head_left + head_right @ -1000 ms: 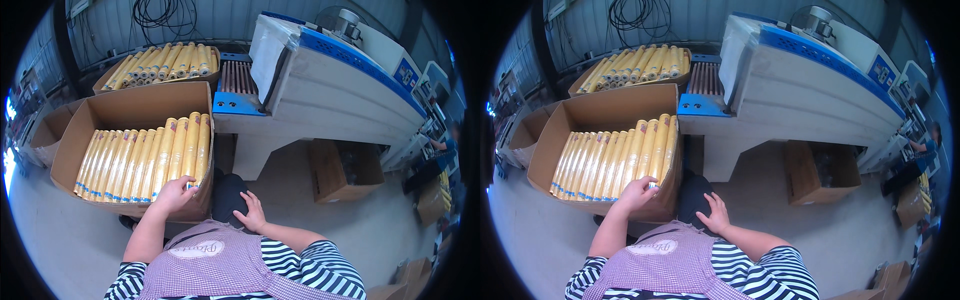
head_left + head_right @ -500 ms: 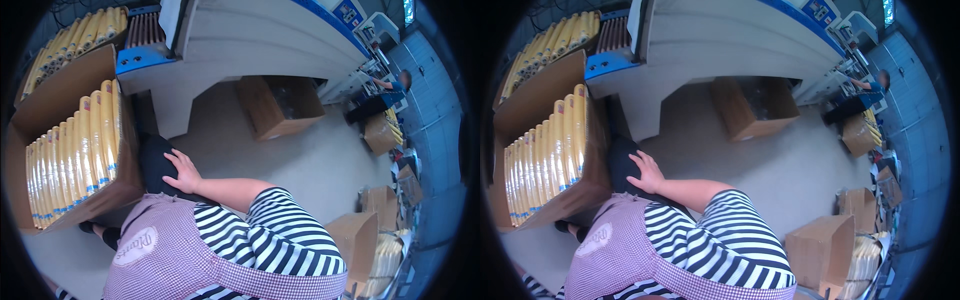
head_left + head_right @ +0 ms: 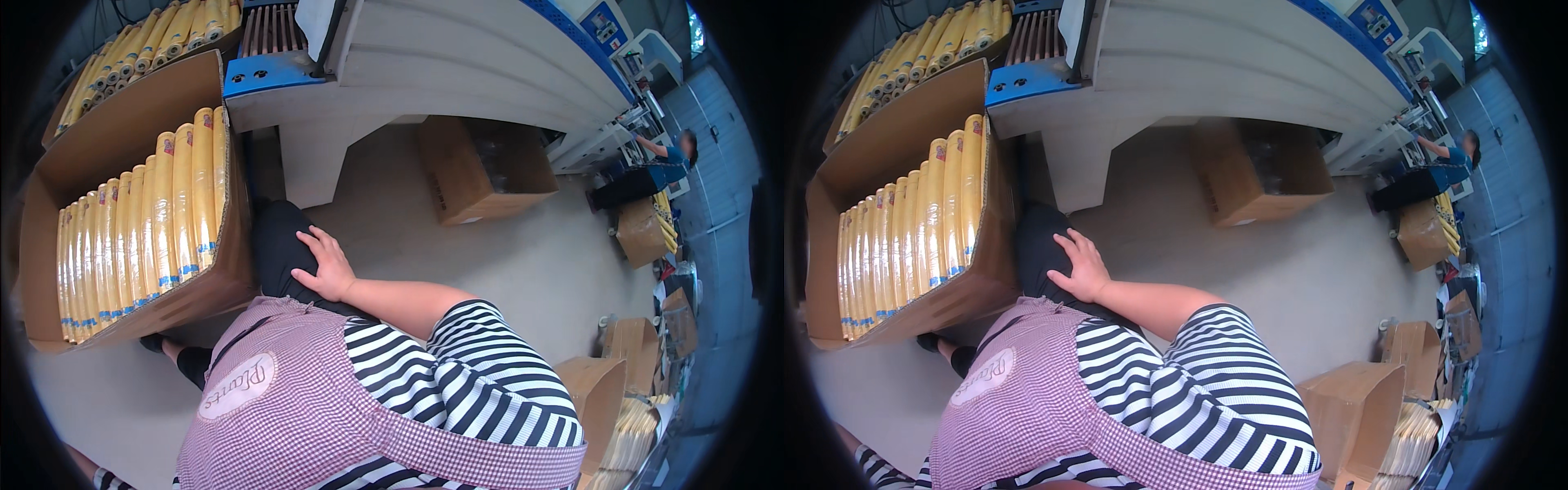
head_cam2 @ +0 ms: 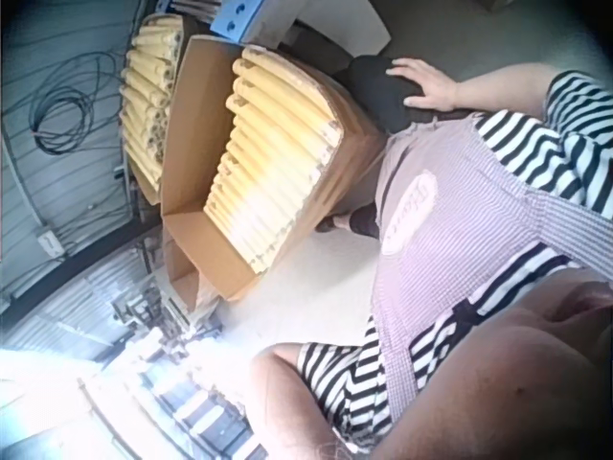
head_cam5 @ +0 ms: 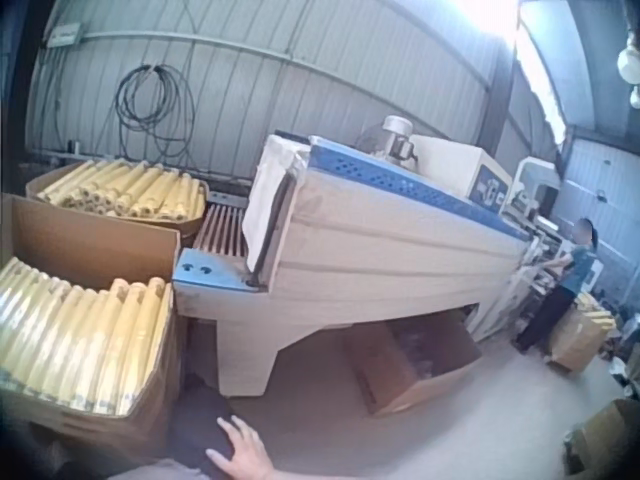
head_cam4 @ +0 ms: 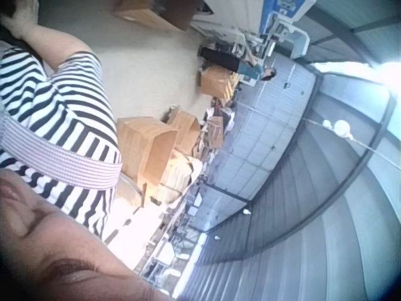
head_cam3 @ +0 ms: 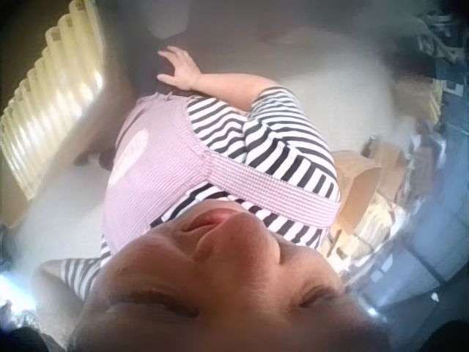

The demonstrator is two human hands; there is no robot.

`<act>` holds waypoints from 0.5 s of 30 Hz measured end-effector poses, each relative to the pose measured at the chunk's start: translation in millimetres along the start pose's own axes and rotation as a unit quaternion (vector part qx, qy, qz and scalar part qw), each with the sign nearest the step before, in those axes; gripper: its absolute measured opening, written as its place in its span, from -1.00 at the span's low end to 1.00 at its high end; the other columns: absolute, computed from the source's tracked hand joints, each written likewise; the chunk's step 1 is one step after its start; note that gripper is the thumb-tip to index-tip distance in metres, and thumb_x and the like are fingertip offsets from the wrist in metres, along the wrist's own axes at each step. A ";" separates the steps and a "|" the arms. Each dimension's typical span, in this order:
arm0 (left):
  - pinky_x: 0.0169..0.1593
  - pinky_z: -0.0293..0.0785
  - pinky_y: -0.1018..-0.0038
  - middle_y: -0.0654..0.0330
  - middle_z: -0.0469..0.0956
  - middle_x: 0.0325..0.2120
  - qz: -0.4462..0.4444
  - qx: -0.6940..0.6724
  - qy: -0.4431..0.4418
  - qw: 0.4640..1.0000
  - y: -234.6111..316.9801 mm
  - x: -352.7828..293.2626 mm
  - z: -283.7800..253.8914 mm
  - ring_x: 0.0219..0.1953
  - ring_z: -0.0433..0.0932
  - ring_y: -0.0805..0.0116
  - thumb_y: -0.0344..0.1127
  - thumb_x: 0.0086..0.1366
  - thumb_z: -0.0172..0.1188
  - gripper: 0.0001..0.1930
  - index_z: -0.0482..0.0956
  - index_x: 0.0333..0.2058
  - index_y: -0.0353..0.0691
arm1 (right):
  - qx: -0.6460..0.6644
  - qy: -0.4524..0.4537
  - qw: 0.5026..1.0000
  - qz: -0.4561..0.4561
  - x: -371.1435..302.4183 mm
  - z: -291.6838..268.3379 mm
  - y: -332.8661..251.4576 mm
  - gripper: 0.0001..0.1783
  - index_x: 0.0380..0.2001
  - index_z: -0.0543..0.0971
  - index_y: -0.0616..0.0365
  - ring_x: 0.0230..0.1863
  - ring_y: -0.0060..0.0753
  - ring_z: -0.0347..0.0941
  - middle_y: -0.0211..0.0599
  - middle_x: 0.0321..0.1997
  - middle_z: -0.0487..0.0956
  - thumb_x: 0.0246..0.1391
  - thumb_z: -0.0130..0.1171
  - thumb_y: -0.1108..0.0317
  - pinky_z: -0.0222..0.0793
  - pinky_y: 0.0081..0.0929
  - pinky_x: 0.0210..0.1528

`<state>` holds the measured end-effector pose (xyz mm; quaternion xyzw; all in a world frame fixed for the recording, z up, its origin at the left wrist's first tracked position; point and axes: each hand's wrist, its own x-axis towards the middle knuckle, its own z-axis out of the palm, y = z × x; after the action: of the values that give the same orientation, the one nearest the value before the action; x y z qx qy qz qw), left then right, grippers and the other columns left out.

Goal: The person packs long yellow plastic-wrapped rolls into a large cardboard box by hand, arranging them in layers and adjusting their position.

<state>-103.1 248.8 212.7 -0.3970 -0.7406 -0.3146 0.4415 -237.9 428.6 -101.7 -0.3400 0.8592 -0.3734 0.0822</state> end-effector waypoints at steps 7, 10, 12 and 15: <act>0.33 0.34 0.32 0.18 0.53 0.10 0.030 0.032 0.023 0.999 9.5 -4.0 -21.5 0.21 0.43 0.29 -0.17 0.46 0.18 -0.57 0.46 0.19 -0.26 | -0.004 0.018 1.000 -0.024 -0.9 -0.6 3.4 -0.10 0.42 0.31 -0.06 0.50 0.23 0.10 0.10 0.50 0.20 0.07 0.35 -0.09 0.09 0.03 0.50; 0.34 0.34 0.31 0.17 0.53 0.12 0.046 0.058 0.035 0.997 15.9 -7.2 -34.7 0.22 0.43 0.28 -0.16 0.46 0.19 -0.56 0.45 0.20 -0.25 | 0.008 0.006 1.000 -0.011 -0.3 -2.8 2.8 -0.11 0.43 0.30 -0.08 0.50 0.24 0.08 0.08 0.52 0.17 0.09 0.34 -0.09 0.08 0.05 0.50; 0.35 0.33 0.30 0.17 0.53 0.13 0.060 0.083 0.045 0.994 25.6 -9.6 -47.3 0.23 0.43 0.27 -0.16 0.46 0.20 -0.55 0.45 0.21 -0.25 | 0.005 0.000 1.000 -0.010 -3.0 -3.4 1.7 -0.12 0.43 0.29 -0.08 0.51 0.23 0.08 0.08 0.52 0.17 0.09 0.34 -0.08 0.08 0.05 0.50; 0.37 0.33 0.29 0.16 0.53 0.14 0.099 0.126 0.051 0.986 50.2 -8.6 -69.4 0.25 0.43 0.26 -0.15 0.46 0.22 -0.53 0.44 0.23 -0.25 | -0.001 -0.004 1.000 -0.010 0.1 -3.0 -0.2 -0.12 0.43 0.29 -0.08 0.51 0.23 0.07 0.08 0.52 0.16 0.09 0.34 -0.07 0.07 0.04 0.51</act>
<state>-29.1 213.9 239.3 -0.3929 -0.7077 -0.1933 0.5544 -239.1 430.2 -99.4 -0.3502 0.8556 -0.3723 0.0818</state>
